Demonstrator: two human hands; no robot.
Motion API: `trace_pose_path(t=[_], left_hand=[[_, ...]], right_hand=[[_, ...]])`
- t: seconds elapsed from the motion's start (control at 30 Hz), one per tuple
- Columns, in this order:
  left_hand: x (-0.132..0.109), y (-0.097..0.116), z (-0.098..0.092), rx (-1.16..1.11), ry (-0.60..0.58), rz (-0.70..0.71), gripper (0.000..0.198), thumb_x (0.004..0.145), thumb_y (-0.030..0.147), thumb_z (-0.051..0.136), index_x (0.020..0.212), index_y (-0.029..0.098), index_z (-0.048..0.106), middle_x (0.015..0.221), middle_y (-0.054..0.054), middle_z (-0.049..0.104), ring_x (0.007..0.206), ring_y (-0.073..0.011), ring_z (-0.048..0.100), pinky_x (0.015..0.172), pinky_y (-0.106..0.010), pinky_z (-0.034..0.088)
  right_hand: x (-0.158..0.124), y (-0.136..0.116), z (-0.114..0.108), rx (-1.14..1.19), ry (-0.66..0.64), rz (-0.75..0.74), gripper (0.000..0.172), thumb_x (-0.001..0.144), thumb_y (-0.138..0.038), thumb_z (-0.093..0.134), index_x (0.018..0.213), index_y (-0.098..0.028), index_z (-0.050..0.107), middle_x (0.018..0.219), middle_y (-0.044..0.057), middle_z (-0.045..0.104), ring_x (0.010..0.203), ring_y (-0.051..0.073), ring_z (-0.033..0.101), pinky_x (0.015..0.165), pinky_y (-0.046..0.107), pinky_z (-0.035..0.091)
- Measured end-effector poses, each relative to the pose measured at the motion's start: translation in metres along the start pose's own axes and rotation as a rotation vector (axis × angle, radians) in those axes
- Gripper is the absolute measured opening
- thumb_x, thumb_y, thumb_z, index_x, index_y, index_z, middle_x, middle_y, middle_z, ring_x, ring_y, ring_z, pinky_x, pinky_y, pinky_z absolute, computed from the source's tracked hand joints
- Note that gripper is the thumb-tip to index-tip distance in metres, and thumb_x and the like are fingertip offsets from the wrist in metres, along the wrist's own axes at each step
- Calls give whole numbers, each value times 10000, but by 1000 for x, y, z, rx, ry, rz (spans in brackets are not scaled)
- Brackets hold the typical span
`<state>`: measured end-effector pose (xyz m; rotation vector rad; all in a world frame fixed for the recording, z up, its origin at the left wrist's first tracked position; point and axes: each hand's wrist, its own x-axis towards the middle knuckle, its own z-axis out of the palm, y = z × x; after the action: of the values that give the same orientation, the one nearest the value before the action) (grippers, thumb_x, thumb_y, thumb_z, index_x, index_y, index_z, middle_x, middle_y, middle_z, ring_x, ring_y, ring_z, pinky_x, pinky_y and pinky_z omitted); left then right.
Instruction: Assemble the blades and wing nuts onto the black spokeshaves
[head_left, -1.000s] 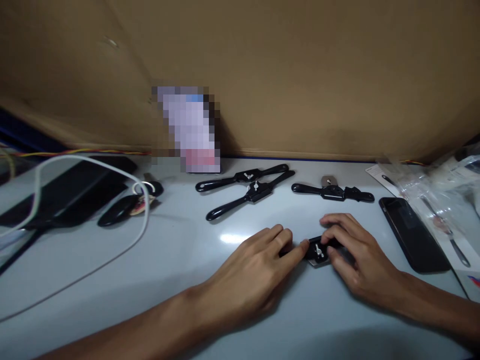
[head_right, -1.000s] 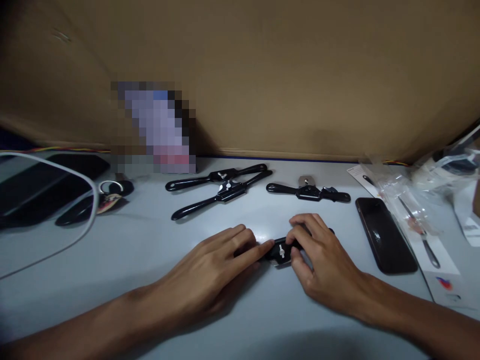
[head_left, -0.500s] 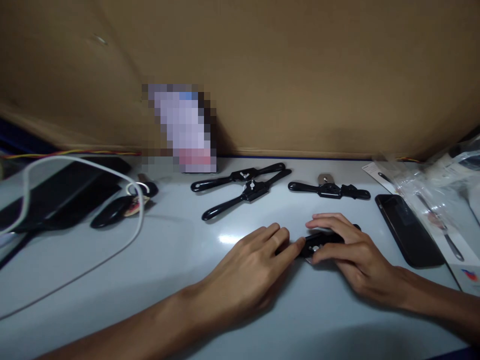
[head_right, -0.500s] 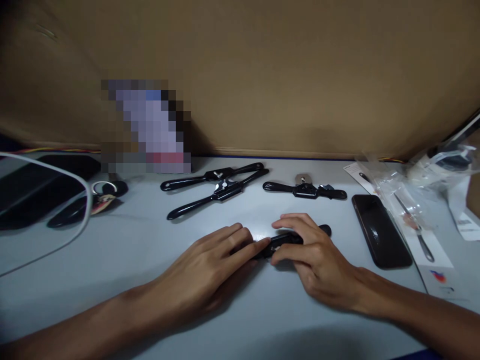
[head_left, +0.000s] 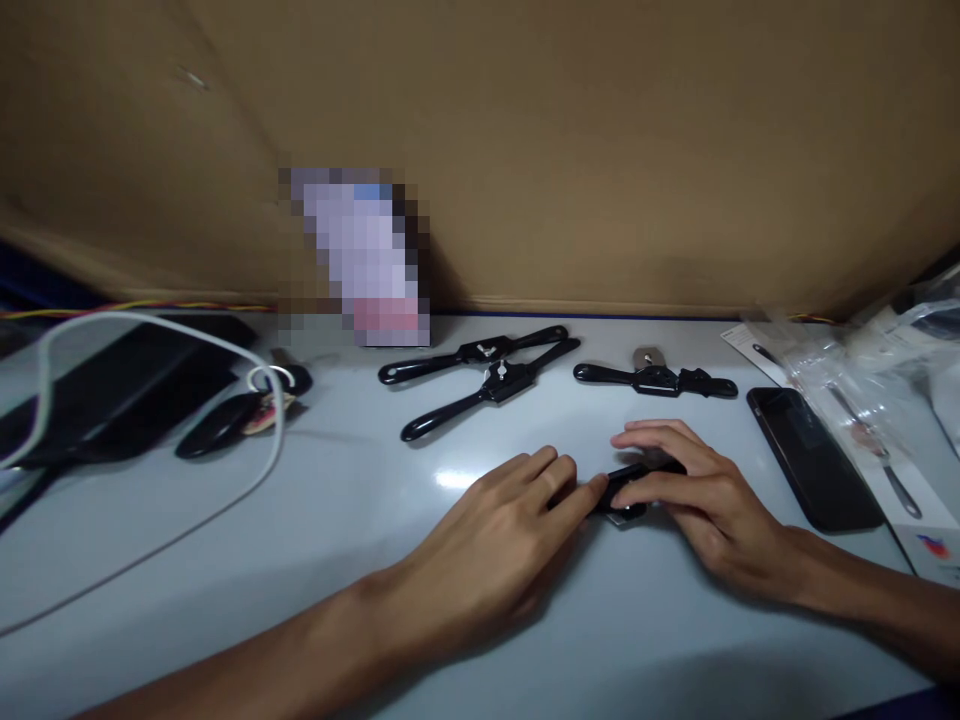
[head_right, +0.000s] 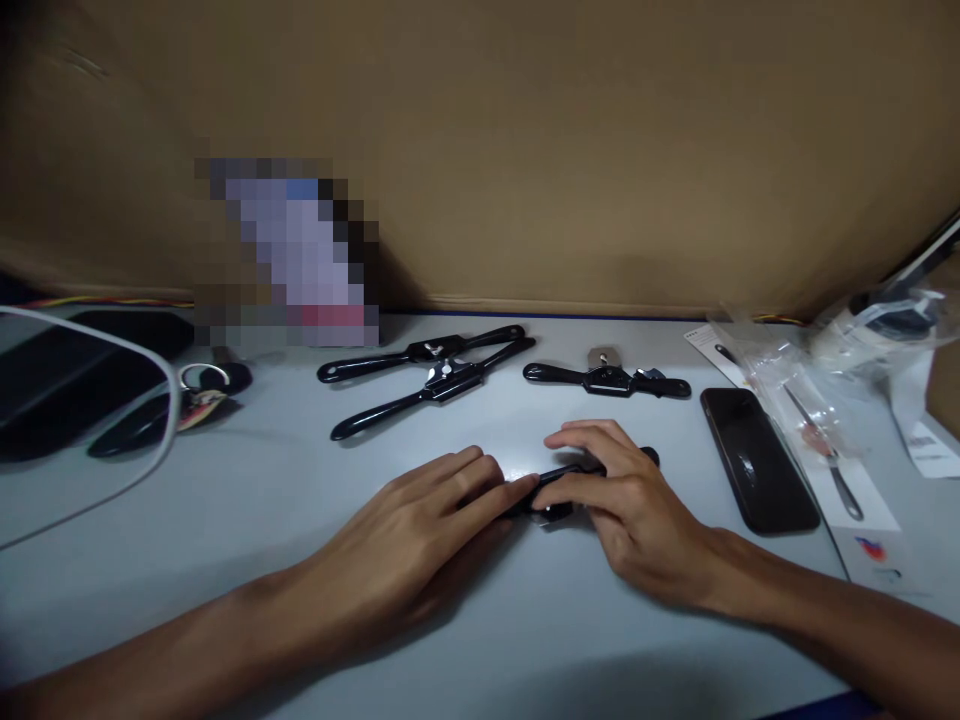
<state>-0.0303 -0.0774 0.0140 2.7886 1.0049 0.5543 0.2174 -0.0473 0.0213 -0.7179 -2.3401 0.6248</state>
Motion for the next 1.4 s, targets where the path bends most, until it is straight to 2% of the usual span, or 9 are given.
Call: trace_pose_path(t=[0.13, 0.37, 0.53, 0.67, 0.8, 0.9, 1.07, 1.2, 1.4], left_hand=[[0, 0, 0, 5, -3, -3, 419, 910, 74, 499, 1327, 111, 522, 981, -113, 629, 828, -271, 572, 707, -422, 542], [-1, -1, 1, 7, 13, -1, 408, 923, 83, 486, 1329, 107, 520, 1006, -118, 629, 865, -275, 576, 745, -437, 555], [-1, 0, 1, 13, 0, -3, 400, 927, 81, 479, 1324, 117, 521, 993, -114, 630, 845, -268, 573, 714, -422, 552], [0, 0, 1, 31, 7, -4, 405, 925, 89, 486, 1329, 108, 520, 994, -115, 629, 844, -271, 576, 719, -432, 558], [-1, 0, 0, 20, -8, -1, 398, 931, 90, 480, 1327, 112, 522, 992, -115, 634, 841, -272, 579, 715, -428, 554], [-1, 0, 0, 18, -3, -6, 381, 940, 97, 474, 1317, 108, 530, 998, -118, 637, 844, -273, 583, 712, -425, 555], [-1, 0, 2, 13, 13, -2, 409, 939, 95, 472, 1346, 100, 515, 1012, -119, 645, 851, -273, 593, 725, -429, 560], [0, 1, 2, -5, 2, -22, 424, 929, 89, 484, 1351, 110, 518, 1022, -118, 648, 872, -277, 604, 741, -431, 559], [-1, 1, 2, -11, -8, -16, 418, 930, 87, 495, 1348, 105, 508, 1041, -121, 641, 872, -284, 584, 716, -434, 549]], right_hand=[[1, 0, -1, -13, 56, 105, 376, 923, 59, 425, 959, -201, 694, 1224, 105, 639, 1220, 219, 561, 1009, 438, 517], [-1, -1, 0, 0, 6, 64, 390, 895, 76, 440, 930, -209, 704, 1266, 97, 632, 1290, 237, 524, 1064, 464, 485], [-2, -1, 0, 14, -7, 37, 441, 898, 80, 436, 1053, -224, 716, 1290, 95, 625, 1302, 228, 513, 1081, 466, 468], [-1, 0, 0, 21, 33, 90, 393, 891, 80, 426, 867, -212, 688, 1264, 82, 636, 1281, 228, 527, 1053, 453, 481], [0, 1, -1, 14, 35, 53, 413, 939, 44, 424, 1039, -231, 715, 1275, 89, 638, 1292, 221, 523, 1072, 455, 472], [1, 0, -1, 49, 28, 49, 397, 962, 27, 410, 954, -236, 708, 1272, 70, 642, 1294, 203, 527, 1079, 433, 466], [2, -5, 2, 6, 25, 122, 102, 991, -158, 588, 1069, -207, 631, 1215, 108, 655, 1245, 243, 556, 1050, 476, 489], [1, -5, 3, -57, -83, 88, 233, 958, -210, 677, 1186, -215, 628, 1281, 122, 641, 1304, 277, 515, 1082, 526, 474], [3, -3, 1, -33, -93, 59, 259, 911, -174, 723, 1151, -212, 632, 1218, 113, 673, 1239, 279, 563, 1040, 519, 506]])
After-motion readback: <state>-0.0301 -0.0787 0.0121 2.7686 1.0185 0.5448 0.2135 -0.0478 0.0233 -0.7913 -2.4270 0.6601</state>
